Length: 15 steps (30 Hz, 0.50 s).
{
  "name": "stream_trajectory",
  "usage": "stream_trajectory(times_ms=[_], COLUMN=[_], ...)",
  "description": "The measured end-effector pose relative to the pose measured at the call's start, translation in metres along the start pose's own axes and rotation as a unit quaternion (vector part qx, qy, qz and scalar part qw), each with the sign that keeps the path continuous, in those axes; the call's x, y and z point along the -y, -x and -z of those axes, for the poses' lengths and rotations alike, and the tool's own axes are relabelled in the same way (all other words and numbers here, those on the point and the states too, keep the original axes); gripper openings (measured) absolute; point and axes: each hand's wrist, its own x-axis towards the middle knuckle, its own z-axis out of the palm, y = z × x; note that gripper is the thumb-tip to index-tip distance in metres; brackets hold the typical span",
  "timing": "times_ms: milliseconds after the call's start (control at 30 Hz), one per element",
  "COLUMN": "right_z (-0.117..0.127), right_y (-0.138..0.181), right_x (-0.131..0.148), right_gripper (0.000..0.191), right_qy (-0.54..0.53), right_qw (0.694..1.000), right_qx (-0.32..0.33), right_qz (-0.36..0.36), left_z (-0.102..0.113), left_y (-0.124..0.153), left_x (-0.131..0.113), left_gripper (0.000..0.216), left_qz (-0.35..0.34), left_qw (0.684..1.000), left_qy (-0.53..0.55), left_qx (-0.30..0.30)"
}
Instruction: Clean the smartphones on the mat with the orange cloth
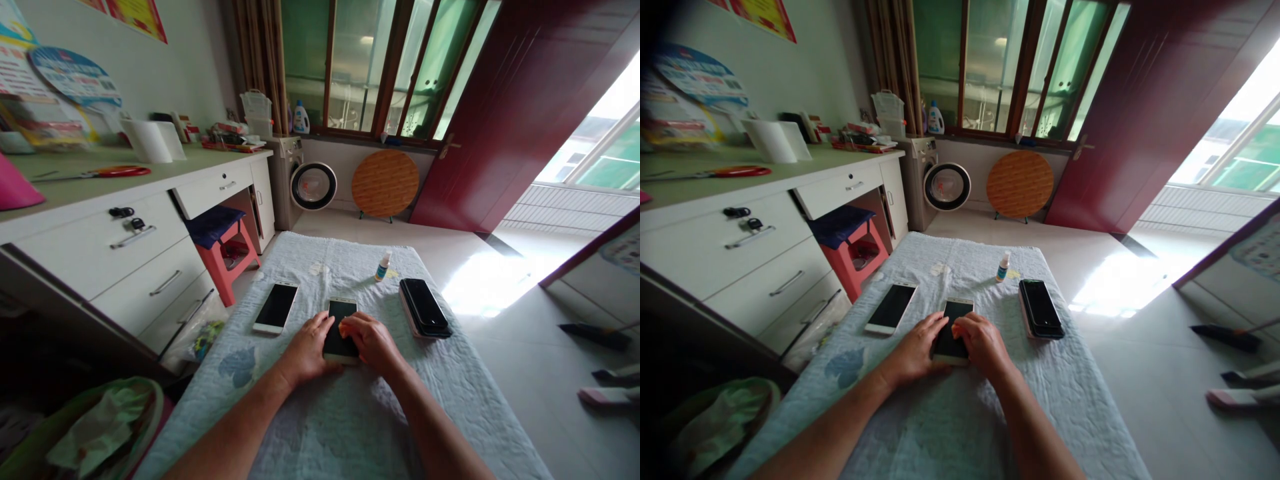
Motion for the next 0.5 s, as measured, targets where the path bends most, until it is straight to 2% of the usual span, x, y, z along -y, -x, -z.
stream_trajectory(times_ms=[133,233,500], right_z=[0.000,0.003,0.029], right_y=[-0.008,-0.009,0.007], right_x=[-0.012,-0.014,0.009], right_gripper=[0.024,0.025,0.023], right_qy=[0.012,0.020,-0.030], right_qw=[0.998,0.998,0.986], right_qx=[-0.050,-0.042,0.151], right_qz=[-0.040,-0.048,-0.065], left_z=[-0.001,-0.001,-0.002], left_y=[0.001,0.001,0.000], left_x=[-0.003,-0.005,-0.005], left_gripper=[0.092,0.093,0.097], left_qz=[-0.009,-0.012,-0.011], left_qw=[1.000,0.999,0.999], left_qy=[-0.013,-0.024,-0.045], left_qx=[-0.011,-0.019,-0.023])
